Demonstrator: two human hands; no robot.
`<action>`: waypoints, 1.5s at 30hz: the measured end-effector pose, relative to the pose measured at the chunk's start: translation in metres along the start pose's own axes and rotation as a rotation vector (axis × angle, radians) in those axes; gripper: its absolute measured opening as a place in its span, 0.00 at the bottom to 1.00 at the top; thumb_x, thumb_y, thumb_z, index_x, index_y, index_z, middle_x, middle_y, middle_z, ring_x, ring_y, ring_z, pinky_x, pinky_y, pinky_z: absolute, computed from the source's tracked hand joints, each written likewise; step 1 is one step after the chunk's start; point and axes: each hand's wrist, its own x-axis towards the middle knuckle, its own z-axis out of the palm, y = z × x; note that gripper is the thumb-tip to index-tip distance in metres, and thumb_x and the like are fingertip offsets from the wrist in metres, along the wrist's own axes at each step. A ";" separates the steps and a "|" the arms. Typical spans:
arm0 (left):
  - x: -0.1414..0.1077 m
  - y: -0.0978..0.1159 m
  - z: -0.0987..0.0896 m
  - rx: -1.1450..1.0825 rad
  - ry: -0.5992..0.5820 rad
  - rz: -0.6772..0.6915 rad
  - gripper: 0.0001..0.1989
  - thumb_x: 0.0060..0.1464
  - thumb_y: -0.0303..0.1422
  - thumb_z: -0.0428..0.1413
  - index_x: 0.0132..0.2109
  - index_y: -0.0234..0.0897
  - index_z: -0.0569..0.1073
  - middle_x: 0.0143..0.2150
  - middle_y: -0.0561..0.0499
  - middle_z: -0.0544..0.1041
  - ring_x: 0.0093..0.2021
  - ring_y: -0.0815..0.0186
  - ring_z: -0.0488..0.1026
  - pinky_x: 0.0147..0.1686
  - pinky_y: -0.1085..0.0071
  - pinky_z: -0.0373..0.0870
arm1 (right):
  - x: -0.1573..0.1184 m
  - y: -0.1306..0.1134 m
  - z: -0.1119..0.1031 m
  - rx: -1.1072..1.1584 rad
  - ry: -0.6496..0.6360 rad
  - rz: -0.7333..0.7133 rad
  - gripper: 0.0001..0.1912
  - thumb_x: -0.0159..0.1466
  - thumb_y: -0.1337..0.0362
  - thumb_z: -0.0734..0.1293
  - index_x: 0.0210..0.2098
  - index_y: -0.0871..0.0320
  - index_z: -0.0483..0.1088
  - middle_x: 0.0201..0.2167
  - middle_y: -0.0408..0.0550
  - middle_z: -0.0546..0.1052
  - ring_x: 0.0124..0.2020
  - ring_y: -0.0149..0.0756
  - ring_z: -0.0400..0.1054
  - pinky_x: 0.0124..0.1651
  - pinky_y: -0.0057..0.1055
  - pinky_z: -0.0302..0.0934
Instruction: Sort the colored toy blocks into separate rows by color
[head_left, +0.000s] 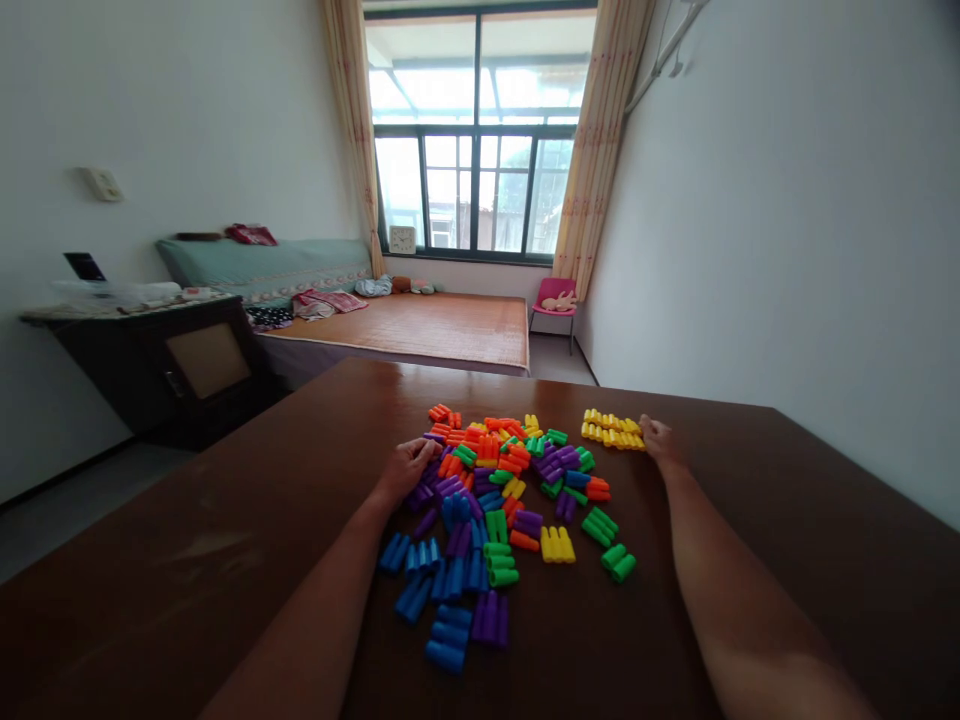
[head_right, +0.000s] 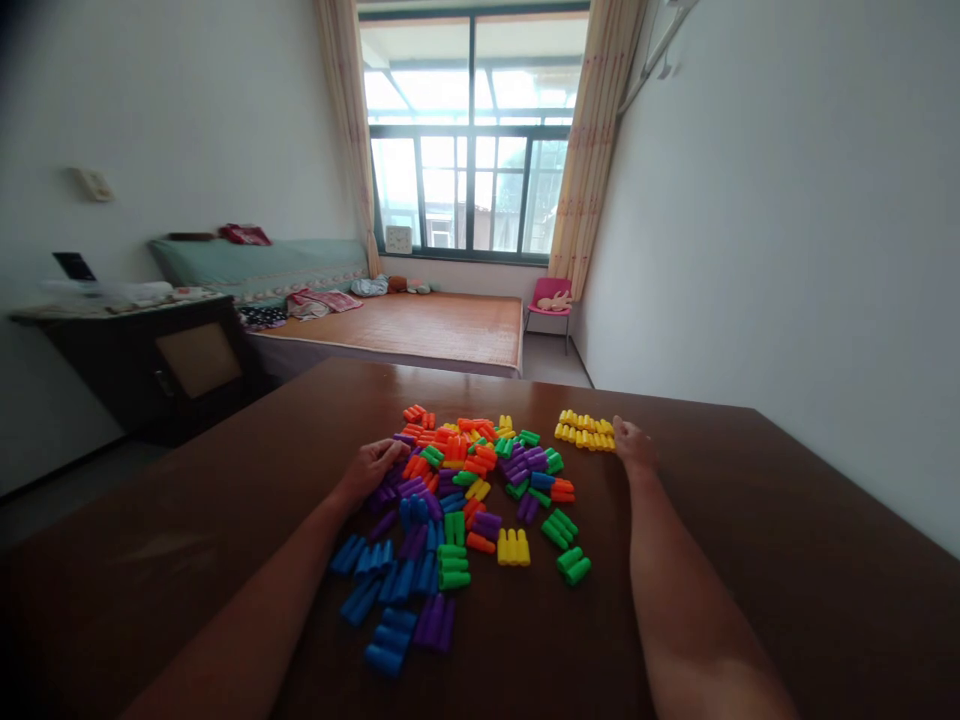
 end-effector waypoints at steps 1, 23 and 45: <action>0.000 0.001 0.000 0.001 0.000 -0.005 0.23 0.54 0.49 0.51 0.36 0.33 0.79 0.33 0.47 0.79 0.35 0.61 0.74 0.35 0.71 0.68 | 0.001 -0.001 -0.003 -0.012 0.005 -0.010 0.26 0.65 0.48 0.53 0.40 0.58 0.77 0.39 0.60 0.78 0.39 0.48 0.71 0.42 0.39 0.61; -0.002 0.002 0.010 -0.063 0.061 -0.024 0.20 0.54 0.46 0.50 0.34 0.33 0.78 0.30 0.49 0.78 0.32 0.64 0.73 0.33 0.72 0.70 | -0.211 -0.224 -0.047 0.213 -1.061 -1.391 0.20 0.66 0.51 0.61 0.50 0.52 0.74 0.49 0.47 0.77 0.49 0.36 0.70 0.53 0.32 0.61; -0.001 0.002 0.008 -0.006 0.067 -0.009 0.21 0.53 0.45 0.50 0.34 0.33 0.78 0.30 0.49 0.79 0.33 0.64 0.74 0.33 0.72 0.70 | -0.116 -0.193 0.008 0.220 -0.305 -0.798 0.10 0.59 0.61 0.62 0.34 0.56 0.74 0.29 0.45 0.78 0.29 0.32 0.70 0.34 0.26 0.60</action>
